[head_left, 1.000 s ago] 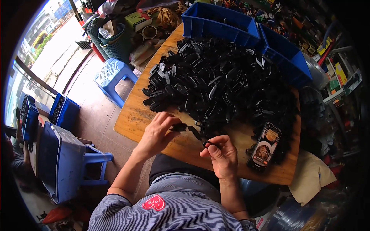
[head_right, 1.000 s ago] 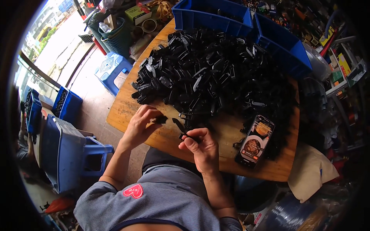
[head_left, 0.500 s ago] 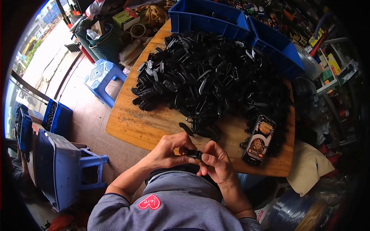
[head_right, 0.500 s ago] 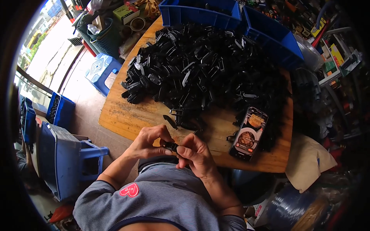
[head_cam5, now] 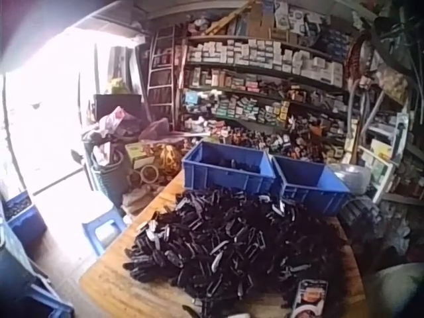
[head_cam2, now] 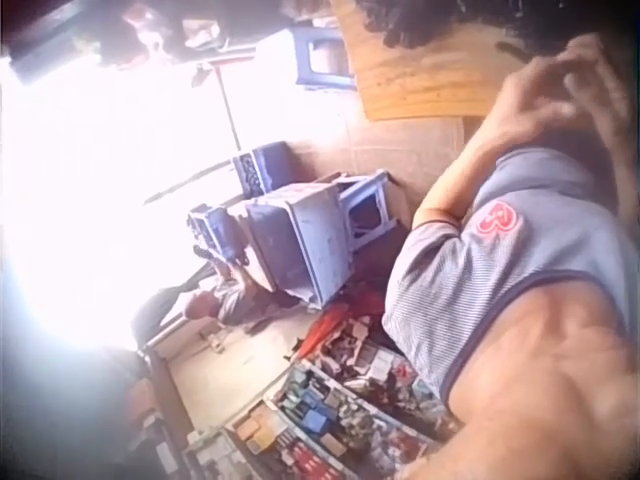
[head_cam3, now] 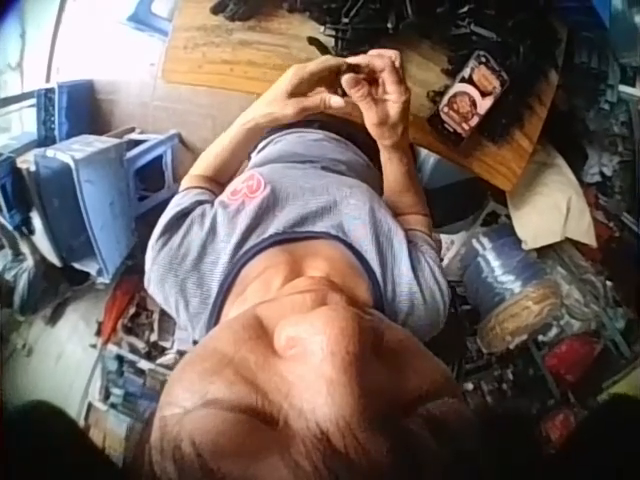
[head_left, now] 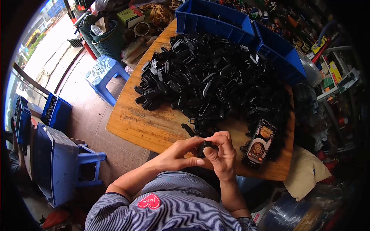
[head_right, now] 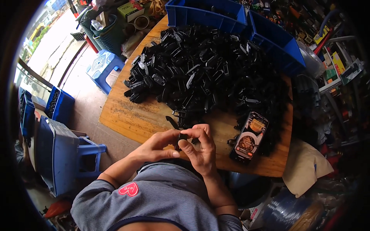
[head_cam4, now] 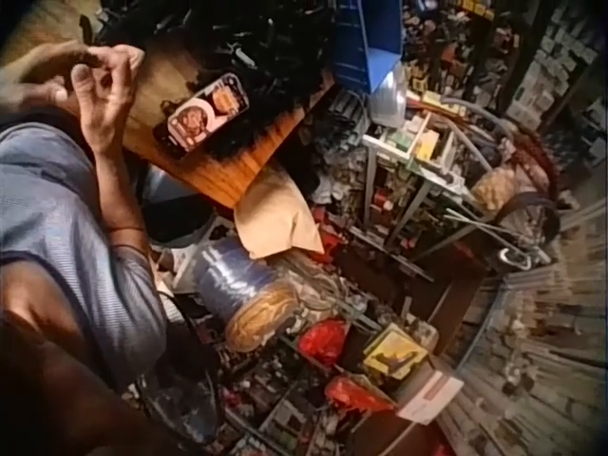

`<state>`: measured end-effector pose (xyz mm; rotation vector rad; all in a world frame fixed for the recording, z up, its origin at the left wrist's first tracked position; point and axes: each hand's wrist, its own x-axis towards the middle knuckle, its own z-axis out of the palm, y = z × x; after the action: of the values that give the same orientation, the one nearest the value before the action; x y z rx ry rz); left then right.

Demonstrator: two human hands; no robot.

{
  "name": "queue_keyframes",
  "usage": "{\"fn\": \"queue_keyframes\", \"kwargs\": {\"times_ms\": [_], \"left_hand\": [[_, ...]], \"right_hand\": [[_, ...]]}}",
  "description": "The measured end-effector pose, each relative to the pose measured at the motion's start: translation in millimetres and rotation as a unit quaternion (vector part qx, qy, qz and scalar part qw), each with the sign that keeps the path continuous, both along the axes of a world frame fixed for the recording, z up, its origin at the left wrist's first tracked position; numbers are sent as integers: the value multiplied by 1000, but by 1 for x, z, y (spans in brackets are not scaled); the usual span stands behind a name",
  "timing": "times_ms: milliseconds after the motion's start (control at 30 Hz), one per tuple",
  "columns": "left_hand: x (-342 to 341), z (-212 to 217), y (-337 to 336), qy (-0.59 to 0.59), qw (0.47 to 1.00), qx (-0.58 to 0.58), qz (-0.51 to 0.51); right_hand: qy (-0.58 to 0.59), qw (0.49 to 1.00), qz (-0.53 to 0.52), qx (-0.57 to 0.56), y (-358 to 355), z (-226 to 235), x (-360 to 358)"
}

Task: Assembling small black plastic parts by snapping them together at a workbench.

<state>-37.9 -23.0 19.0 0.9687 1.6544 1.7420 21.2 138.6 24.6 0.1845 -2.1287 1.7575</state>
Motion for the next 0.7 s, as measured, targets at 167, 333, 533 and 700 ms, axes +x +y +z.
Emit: {"fn": "queue_keyframes", "kwargs": {"times_ms": [167,333,533,700], "left_hand": [[-18,8,-21,-230,957,136,116],[-44,-1,-30,-159,962,153,160],[-32,-7,-12,318,922,-120,186],[-34,-2,-9,331,900,-108,262]], "right_hand": [[-17,907,-255,335,49,7,-36],[-67,893,-183,407,63,-11,-48],[-150,889,-189,389,60,-9,-31],[-122,869,-240,415,60,-1,-21]]}}
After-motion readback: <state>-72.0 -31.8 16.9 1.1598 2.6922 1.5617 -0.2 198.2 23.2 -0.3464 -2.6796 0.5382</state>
